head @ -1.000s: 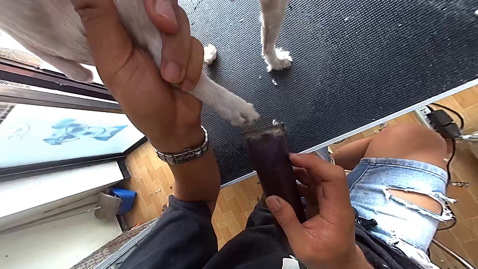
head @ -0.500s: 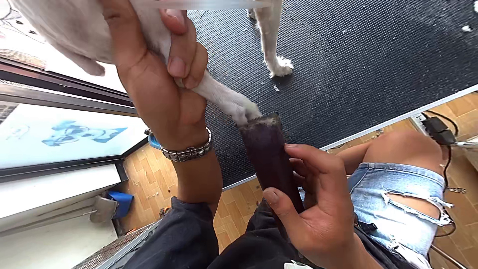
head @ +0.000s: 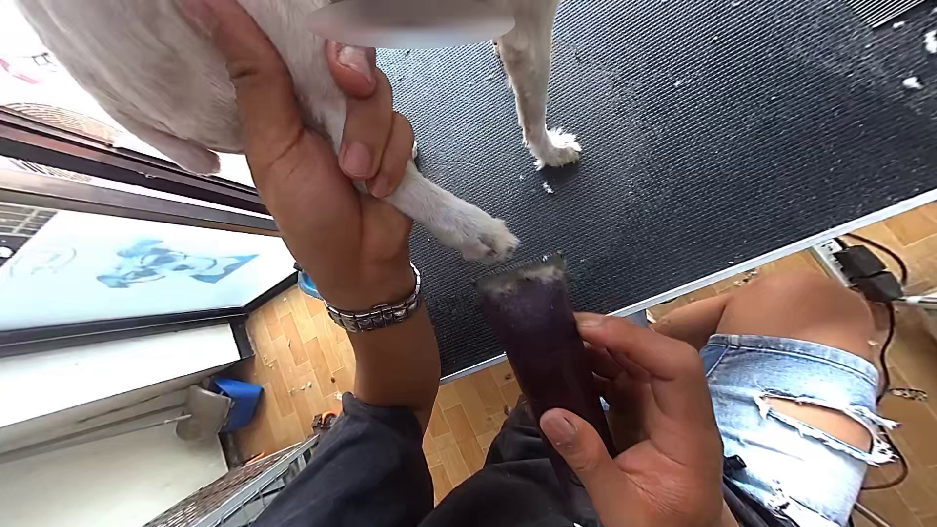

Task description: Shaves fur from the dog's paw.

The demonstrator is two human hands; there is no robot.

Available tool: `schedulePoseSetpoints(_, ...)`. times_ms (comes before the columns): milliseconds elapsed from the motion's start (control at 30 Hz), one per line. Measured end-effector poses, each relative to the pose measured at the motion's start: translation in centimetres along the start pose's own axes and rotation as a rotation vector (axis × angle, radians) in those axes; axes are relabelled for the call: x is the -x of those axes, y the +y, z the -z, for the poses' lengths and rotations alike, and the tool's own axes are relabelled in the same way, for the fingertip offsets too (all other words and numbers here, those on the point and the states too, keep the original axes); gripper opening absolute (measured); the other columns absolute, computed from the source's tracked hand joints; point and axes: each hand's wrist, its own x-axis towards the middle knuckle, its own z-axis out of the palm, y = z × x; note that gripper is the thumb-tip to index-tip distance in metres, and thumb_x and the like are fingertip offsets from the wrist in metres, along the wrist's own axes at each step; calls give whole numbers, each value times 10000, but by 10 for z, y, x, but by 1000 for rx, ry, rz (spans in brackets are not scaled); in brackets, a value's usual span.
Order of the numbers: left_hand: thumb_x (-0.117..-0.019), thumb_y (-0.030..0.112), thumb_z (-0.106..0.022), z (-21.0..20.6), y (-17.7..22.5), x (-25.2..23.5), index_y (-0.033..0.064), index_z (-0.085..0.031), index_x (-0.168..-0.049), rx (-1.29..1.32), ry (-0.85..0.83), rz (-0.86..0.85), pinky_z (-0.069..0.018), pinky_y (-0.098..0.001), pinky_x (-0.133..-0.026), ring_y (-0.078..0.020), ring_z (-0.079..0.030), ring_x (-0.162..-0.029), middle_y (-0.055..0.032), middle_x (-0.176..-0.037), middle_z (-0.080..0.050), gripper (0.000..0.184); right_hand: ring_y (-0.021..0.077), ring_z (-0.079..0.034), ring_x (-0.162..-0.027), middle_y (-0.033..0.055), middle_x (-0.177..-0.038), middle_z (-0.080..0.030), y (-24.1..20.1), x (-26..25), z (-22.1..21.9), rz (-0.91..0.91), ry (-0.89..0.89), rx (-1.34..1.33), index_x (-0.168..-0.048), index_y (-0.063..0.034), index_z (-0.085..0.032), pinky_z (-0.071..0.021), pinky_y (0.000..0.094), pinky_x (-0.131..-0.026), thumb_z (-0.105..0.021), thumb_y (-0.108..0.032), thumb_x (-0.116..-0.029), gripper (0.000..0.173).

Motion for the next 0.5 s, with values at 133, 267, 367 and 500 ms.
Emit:
schedulePoseSetpoints(133, -1115, 428, -87, 3, 3, -1, 63, -491, -873, 5, 10, 14, -386, -169, -376, -68, -417, -422, -35, -680, -538, 596, 97, -710, -965, 72, -1196, -667, 2, 5, 7, -115, -16, -45, -1349, -70, -496, -631, 220, -766, -675, -289, -1000, 449)
schedulePoseSetpoints(267, -1114, 440, -94, 7, 8, -3, 53, -480, -882, 62, 22, 21, -382, -163, -367, -64, -413, -415, -40, -671, -519, 594, 122, -726, -944, 74, -1163, -692, -2, -9, 9, -225, -110, -205, -1371, -51, -481, -644, 245, -749, -648, -247, -1009, 444)
schedulePoseSetpoints(367, -1112, 451, -95, 13, 13, -7, 59, -480, -923, 87, 2, 46, -392, -152, -378, -51, -425, -426, -31, -696, -530, 581, 181, -734, -931, 99, -1186, -676, -5, -13, 9, -343, -178, -383, -1372, -22, -463, -663, 315, -728, -639, -230, -1012, 451)
schedulePoseSetpoints(500, -1120, 415, -136, 19, 15, -13, 39, -492, -911, 109, 15, 56, -400, -151, -393, -54, -435, -435, -56, -712, -561, 559, 216, -736, -918, 117, -1178, -671, -7, -19, 4, -465, -231, -598, -1371, -24, -446, -664, 347, -688, -635, -240, -1016, 457)
